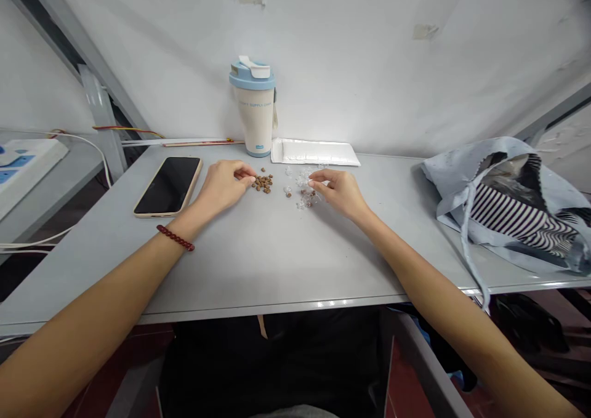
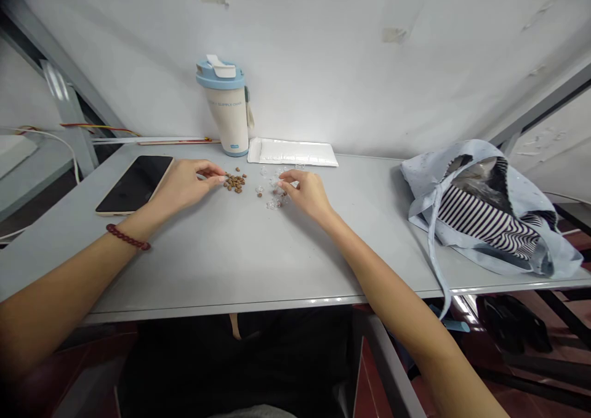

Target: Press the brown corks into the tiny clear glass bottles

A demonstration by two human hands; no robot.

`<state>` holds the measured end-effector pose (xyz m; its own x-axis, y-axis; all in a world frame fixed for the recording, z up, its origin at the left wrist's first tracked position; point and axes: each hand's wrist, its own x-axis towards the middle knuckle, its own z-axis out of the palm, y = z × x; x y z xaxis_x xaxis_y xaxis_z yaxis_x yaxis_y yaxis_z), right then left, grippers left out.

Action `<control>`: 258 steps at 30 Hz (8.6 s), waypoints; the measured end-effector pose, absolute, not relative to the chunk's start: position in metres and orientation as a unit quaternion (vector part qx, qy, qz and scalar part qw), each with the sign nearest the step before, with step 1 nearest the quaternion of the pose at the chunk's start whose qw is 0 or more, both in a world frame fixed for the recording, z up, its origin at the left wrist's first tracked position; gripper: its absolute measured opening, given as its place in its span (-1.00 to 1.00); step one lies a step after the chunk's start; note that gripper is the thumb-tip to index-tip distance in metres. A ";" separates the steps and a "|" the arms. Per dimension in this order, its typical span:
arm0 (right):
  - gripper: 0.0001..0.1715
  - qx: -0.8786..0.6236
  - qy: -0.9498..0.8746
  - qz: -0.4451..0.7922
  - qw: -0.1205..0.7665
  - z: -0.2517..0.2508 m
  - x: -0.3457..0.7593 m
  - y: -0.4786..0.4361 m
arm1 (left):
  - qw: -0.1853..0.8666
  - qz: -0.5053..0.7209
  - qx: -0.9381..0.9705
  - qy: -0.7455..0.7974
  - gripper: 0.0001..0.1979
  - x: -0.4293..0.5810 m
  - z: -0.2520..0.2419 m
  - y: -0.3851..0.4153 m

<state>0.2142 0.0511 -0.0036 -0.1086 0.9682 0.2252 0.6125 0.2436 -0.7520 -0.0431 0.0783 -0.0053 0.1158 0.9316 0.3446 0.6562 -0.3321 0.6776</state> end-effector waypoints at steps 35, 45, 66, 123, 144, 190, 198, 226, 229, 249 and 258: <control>-0.84 -0.479 -0.715 0.359 0.360 0.013 0.218 0.038 | 0.418 0.453 0.643 0.455 -0.87 0.002 -0.004 0.042; -0.64 -0.408 -0.626 0.546 0.380 0.009 0.207 0.032 | 0.374 0.474 0.695 0.391 -0.88 0.014 -0.012 0.028; -0.64 -0.361 -0.550 0.617 0.432 -0.006 0.197 0.035 | 0.116 0.450 0.829 0.313 -0.85 0.012 -0.021 0.030; -0.76 -0.362 -0.530 0.644 0.416 0.014 0.203 0.027 | 0.499 0.449 0.635 0.382 -0.79 0.006 -0.007 0.030; -0.72 -0.369 -0.593 0.613 0.370 0.002 0.199 0.028 | 0.167 0.414 0.840 0.308 -0.79 0.007 -0.018 0.027; -0.89 -0.660 -0.713 0.163 0.173 0.028 0.276 0.053 | 0.139 0.236 0.725 0.631 -0.87 -0.051 0.011 0.075; -0.83 -0.604 -0.773 0.150 0.125 0.013 0.260 0.057 | 0.173 0.185 0.740 0.623 -0.83 -0.044 0.003 0.072; -0.78 -0.432 -0.655 0.503 0.362 0.008 0.202 0.023 | 0.409 0.469 0.672 0.403 -0.84 0.008 -0.007 0.033; -0.78 -0.426 -0.651 0.513 0.363 0.008 0.200 0.022 | 0.384 0.491 0.681 0.384 -0.87 0.008 -0.009 0.032; -0.84 -0.422 -0.594 0.563 0.389 0.002 0.194 0.023 | -0.071 0.352 0.880 0.311 -0.85 0.001 -0.017 0.032; -0.82 -0.413 -0.624 0.570 0.340 0.005 0.197 0.024 | -0.028 0.353 0.887 0.298 -0.92 0.007 -0.022 0.030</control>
<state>0.1971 0.0235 0.0054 -0.4282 0.9025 -0.0466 0.1276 0.0093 -0.9918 0.0066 0.0297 -0.0219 0.5739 0.5086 0.6419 0.5481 -0.8209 0.1604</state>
